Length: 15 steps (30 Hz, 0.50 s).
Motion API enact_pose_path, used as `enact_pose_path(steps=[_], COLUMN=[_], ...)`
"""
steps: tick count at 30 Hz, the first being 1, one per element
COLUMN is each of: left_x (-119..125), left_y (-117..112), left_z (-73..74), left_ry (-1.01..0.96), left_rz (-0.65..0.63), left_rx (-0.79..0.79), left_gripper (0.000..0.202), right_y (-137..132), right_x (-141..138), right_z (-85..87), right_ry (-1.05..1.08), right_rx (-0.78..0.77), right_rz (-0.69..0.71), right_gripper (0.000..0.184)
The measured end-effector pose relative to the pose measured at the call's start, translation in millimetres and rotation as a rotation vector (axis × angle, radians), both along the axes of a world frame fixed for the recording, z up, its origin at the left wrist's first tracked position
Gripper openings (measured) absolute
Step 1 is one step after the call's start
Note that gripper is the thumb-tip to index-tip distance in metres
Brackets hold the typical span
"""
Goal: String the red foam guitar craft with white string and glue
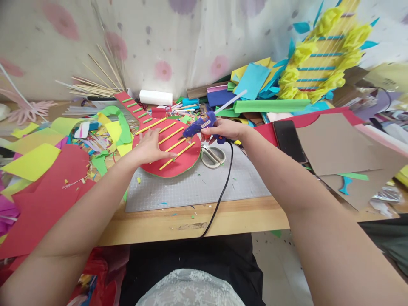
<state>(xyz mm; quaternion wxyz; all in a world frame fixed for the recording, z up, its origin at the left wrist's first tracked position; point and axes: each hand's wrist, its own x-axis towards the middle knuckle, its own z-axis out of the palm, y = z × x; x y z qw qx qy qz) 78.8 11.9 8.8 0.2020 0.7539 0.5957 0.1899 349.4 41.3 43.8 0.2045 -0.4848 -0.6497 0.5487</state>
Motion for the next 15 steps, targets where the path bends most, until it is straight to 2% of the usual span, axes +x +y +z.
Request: enact_pose_path(steps=[3, 6, 11, 13, 15], left_x=[-1, 1, -3, -9, -16], left_y=[0, -3, -8, -6, -2], left_z=[1.3, 7.9, 19.4, 23.7, 27.5], left_ry=[-0.014, 0.021, -0.001, -0.034, -0.078], left_rz=[0.002, 0.016, 0.026, 0.036, 0.059], left_rx=[-0.003, -0.052, -0.088, -0.095, -0.059], left_gripper=[0.105, 0.106, 0.100, 0.094, 0.087], right_y=[-4, -6, -11, -14, -16], right_x=[18, 33, 43, 42, 39], right_z=[-12.6, -35.0, -71.8, -80.8, -86.0], right_ry=[0.071, 0.096, -0.063, -0.173, -0.278], right_rx=[0.142, 0.261, 0.372, 0.372, 0.389], right_rz=[-0.173, -0.421, -0.737, -0.801, -0.776], right_gripper=[0.042, 0.046, 0.049, 0.047, 0.044])
